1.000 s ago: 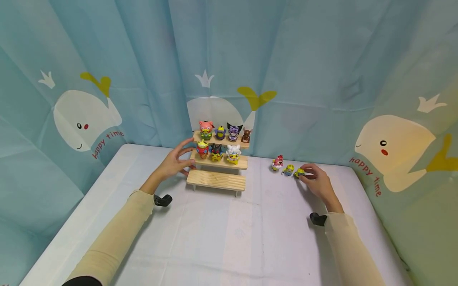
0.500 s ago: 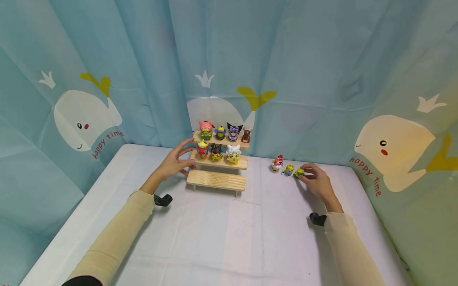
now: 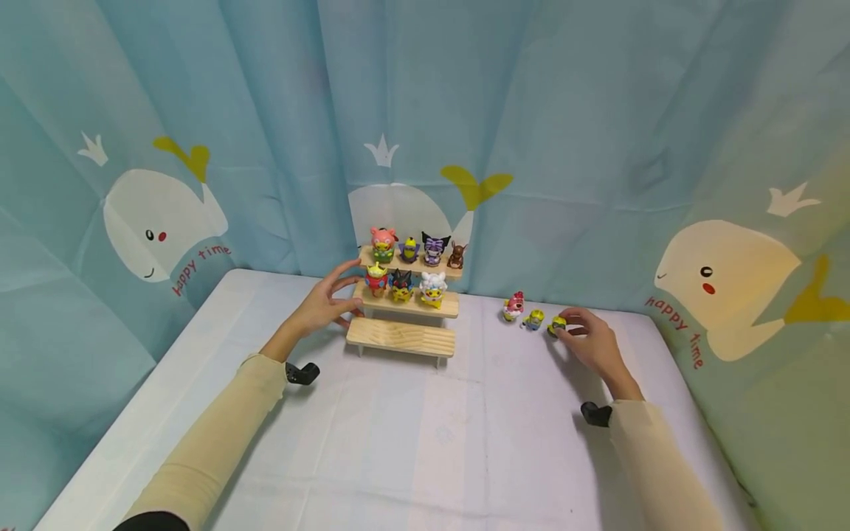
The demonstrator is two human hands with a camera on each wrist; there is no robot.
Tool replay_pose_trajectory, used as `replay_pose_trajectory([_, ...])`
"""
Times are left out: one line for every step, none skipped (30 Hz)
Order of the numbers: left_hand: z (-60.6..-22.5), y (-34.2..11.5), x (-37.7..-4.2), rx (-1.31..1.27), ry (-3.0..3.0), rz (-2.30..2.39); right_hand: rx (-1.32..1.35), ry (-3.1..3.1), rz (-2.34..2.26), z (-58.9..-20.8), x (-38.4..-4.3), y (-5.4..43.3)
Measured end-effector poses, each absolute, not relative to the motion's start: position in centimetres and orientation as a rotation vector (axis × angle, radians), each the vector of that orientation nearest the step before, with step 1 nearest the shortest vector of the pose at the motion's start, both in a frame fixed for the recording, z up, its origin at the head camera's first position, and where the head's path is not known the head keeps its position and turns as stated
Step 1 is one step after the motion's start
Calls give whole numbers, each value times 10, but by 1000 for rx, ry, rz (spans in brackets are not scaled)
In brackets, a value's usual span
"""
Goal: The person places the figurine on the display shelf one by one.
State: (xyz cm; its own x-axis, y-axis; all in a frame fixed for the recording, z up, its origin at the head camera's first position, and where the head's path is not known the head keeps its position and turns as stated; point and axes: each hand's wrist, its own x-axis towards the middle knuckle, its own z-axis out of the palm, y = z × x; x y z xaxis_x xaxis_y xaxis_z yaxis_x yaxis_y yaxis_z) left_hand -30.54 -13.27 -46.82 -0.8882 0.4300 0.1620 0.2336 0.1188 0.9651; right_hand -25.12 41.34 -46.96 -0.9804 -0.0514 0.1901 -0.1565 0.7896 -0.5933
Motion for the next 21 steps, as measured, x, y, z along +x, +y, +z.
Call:
replay_pose_trajectory([-468, -133, -305, 667, 2228, 1871, 175, -2818, 954, -468, -250, 413])
replay_pose_trajectory([-469, -133, -305, 664, 2229, 1870, 186, -2819, 954, -465, -248, 413])
replay_pose_trajectory([-469, -133, -305, 662, 2231, 1870, 200, -2817, 950, -463, -246, 413])
replay_pose_trajectory([-468, -132, -305, 664, 2231, 1869, 212, -2812, 949, -460, -244, 413])
replay_pose_trajectory([-468, -132, -305, 664, 2232, 1870, 224, -2807, 944, -457, -242, 412])
replay_pose_trajectory([-468, -132, -305, 667, 2232, 1871, 236, -2799, 940, -454, -240, 412])
replay_pose_trajectory([-468, -132, -305, 666, 2231, 1873, 247, -2792, 935, -452, -238, 411])
replay_pose_trajectory([-469, -132, -305, 664, 2231, 1873, 253, -2785, 929, -449, -236, 411])
replay_pose_trajectory([-468, -132, -304, 666, 2229, 1873, 257, -2781, 925, -447, -234, 411])
replay_pose_trajectory([-468, -132, -304, 667, 2227, 1874, 258, -2778, 926, -445, -232, 411])
replay_pose_trajectory([-468, -132, -304, 662, 2226, 1875, 260, -2777, 926, -443, -231, 411])
replay_pose_trajectory([-468, -132, -304, 661, 2224, 1875, 259, -2776, 926, -442, -229, 410])
replay_pose_trajectory([-467, -132, -304, 659, 2220, 1876, 256, -2774, 933, -440, -227, 410])
replay_pose_trajectory([-467, -132, -304, 660, 2219, 1876, 252, -2771, 943, -439, -226, 410])
replay_pose_trajectory([-467, -132, -304, 660, 2218, 1877, 253, -2766, 951, -437, -224, 410])
replay_pose_trajectory([-467, -132, -304, 659, 2217, 1878, 254, -2757, 960, -435, -222, 410])
replay_pose_trajectory([-468, -132, -305, 658, 2218, 1878, 256, -2749, 971, -434, -220, 409])
replay_pose_trajectory([-468, -132, -305, 657, 2217, 1880, 258, -2738, 984, -432, -219, 408])
replay_pose_trajectory([-468, -132, -305, 659, 2218, 1880, 261, -2728, 998, -430, -217, 408])
replay_pose_trajectory([-468, -133, -306, 662, 2221, 1878, 265, -2719, 1006, -429, -215, 407])
replay_pose_trajectory([-469, -133, -306, 663, 2221, 1879, 271, -2710, 1013, -427, -214, 406])
